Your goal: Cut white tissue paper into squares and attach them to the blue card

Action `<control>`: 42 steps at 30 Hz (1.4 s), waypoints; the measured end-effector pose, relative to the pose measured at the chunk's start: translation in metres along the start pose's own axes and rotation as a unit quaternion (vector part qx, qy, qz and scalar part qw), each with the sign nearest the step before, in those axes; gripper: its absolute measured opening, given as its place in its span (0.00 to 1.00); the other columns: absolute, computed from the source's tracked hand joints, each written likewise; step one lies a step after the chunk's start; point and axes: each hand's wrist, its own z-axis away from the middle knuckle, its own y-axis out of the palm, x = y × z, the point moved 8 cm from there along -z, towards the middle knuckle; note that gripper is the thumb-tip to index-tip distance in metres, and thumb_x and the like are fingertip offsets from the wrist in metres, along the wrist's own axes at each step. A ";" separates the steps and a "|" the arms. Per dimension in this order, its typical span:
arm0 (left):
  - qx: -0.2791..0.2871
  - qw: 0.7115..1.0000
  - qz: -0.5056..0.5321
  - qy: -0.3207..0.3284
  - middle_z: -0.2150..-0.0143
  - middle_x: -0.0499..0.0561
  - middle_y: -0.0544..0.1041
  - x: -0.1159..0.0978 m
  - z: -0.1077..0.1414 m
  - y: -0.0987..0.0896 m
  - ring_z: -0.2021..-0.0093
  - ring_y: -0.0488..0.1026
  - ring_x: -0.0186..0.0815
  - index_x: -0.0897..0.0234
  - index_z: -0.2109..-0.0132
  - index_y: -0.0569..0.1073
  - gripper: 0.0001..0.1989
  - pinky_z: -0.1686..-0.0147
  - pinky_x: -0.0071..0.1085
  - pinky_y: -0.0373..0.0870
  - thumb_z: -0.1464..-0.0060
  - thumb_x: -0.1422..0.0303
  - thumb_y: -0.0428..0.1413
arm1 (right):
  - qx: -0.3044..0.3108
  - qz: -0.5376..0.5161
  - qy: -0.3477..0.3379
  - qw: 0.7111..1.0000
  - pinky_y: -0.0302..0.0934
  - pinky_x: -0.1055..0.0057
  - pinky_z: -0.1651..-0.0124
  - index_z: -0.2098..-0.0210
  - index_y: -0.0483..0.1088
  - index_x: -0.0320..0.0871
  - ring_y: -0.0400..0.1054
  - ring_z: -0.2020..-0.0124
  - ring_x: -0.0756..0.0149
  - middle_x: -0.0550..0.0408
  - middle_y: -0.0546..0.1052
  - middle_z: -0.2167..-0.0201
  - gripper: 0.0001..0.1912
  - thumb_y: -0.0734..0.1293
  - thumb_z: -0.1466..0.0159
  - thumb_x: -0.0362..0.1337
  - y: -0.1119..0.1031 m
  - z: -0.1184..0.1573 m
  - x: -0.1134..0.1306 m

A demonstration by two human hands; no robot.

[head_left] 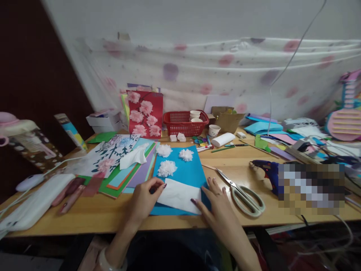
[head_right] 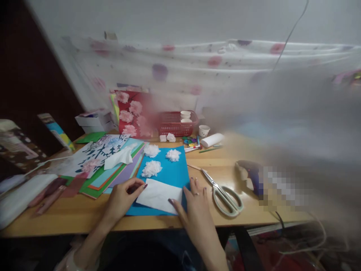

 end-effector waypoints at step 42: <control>-0.026 0.739 0.613 -0.279 0.62 0.51 0.84 -0.003 0.014 0.041 0.69 0.80 0.30 0.65 0.63 0.82 0.14 0.70 0.19 0.76 0.60 0.79 0.62 | -0.046 0.195 0.156 0.967 0.64 0.57 0.61 0.62 0.71 0.38 0.75 0.63 0.44 0.37 0.79 0.67 0.12 0.59 0.38 0.37 -0.050 0.006 -0.120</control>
